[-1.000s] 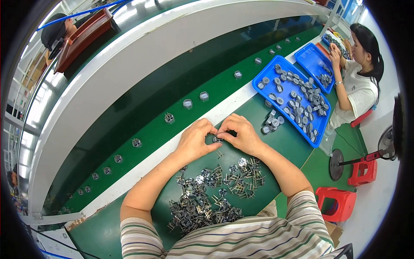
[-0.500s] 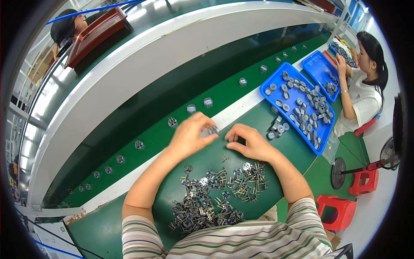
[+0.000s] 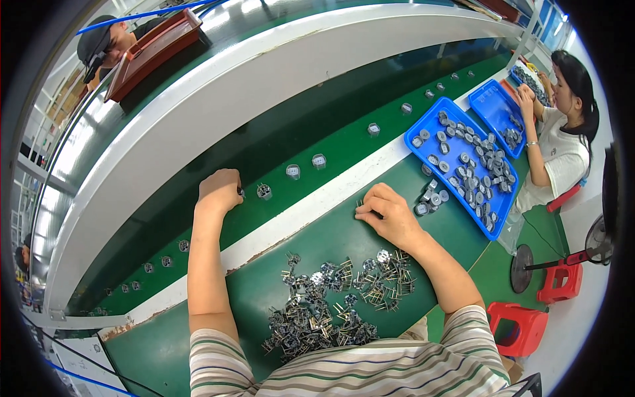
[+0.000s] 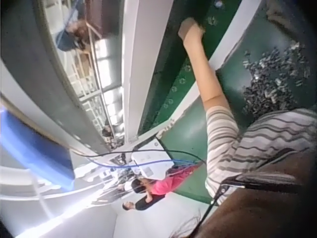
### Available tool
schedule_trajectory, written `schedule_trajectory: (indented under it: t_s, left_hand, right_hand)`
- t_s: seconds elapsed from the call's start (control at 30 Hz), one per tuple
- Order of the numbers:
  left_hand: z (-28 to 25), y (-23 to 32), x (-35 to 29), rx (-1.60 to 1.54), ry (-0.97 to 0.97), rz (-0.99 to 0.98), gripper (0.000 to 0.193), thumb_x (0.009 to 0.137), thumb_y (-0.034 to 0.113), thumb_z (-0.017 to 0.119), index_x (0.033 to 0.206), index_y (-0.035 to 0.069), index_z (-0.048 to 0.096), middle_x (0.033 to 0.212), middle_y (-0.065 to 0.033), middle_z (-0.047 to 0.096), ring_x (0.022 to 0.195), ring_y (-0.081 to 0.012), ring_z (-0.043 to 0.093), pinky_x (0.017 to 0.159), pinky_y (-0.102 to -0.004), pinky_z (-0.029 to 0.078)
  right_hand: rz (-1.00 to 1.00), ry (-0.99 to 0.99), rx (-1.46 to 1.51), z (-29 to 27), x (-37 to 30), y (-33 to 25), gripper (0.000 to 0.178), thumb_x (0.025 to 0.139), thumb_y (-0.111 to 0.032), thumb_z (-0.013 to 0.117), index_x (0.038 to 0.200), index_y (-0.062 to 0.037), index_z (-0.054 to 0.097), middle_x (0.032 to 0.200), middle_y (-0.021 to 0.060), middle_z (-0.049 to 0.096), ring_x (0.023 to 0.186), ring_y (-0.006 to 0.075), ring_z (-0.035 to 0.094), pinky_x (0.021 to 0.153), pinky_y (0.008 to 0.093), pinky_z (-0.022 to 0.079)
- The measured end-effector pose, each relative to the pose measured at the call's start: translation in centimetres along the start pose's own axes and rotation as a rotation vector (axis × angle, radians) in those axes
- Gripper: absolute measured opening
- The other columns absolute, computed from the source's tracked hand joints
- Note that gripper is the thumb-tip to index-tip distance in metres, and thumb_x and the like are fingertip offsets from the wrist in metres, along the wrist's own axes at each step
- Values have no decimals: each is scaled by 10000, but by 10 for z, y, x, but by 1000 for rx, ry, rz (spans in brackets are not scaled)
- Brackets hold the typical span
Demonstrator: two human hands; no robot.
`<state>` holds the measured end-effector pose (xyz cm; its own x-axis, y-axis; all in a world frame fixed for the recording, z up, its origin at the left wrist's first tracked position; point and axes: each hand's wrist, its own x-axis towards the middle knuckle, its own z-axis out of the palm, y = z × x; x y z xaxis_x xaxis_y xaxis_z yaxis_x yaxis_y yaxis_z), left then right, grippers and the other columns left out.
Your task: The person assembles small electronic components by hand, inserting metal pins into plastic housings at an industrial workstation.
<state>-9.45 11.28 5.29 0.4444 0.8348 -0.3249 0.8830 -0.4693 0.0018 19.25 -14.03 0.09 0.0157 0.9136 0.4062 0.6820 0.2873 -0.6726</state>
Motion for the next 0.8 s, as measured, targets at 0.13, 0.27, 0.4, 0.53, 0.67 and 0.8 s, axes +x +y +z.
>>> schedule_trajectory:
  t_s: [0.13, 0.27, 0.4, 0.53, 0.67, 0.8]
  left_hand:
    - [-2, 21, -20, 135, 190, 57, 418, 797, 254, 875, 1156, 97, 729, 1248, -53, 719, 1191, -285, 671, 985, -483, 518]
    - [14, 45, -6, -115, 468, 194, 421, 840, 262, 855, 1201, 93, 719, 1293, -60, 694, 1233, -280, 633, 1048, -499, 437]
    - [39, 68, -4, -143, 560, 497, 462, 862, 184, 822, 1296, 87, 695, 1304, -81, 691, 1266, -279, 612, 1060, -476, 401]
    - [39, 76, -4, -233, 431, 426, 455, 897, 189, 793, 1325, 80, 686, 1342, -91, 676, 1297, -282, 599, 1081, -473, 399]
    - [19, 50, -6, -282, 387, 394, 400, 989, 228, 709, 1357, 75, 678, 1367, -102, 664, 1278, -294, 617, 1106, -481, 408]
    - [11, 21, 2, -298, 245, 272, 386, 1009, 220, 687, 1382, 123, 667, 1403, -88, 644, 1298, -290, 609, 1077, -452, 464]
  right_hand:
    - [21, -33, -81, -8, -4, -11, 131, 829, -74, 843, 878, -2, 747, 925, 82, 659, 929, 297, 664, 793, 409, 561]
    - [24, -140, -102, -15, -5, -16, 145, 852, -76, 854, 967, -10, 793, 978, 78, 673, 918, 255, 681, 761, 361, 567]
    - [125, -87, 15, -16, 0, -5, 171, 860, -86, 853, 987, -23, 759, 1018, 80, 671, 911, 238, 680, 748, 359, 561]
    - [178, -32, -15, -14, 2, -9, 230, 865, -131, 834, 1040, -42, 715, 967, 80, 662, 937, 290, 665, 781, 411, 553]
    - [59, -67, -145, -9, 0, -2, 261, 874, -152, 822, 1090, -63, 706, 963, 73, 659, 961, 298, 643, 848, 431, 523]
    - [39, -38, -178, -7, -1, 1, 218, 889, -109, 807, 1081, -55, 718, 937, 79, 650, 929, 289, 635, 813, 413, 529]
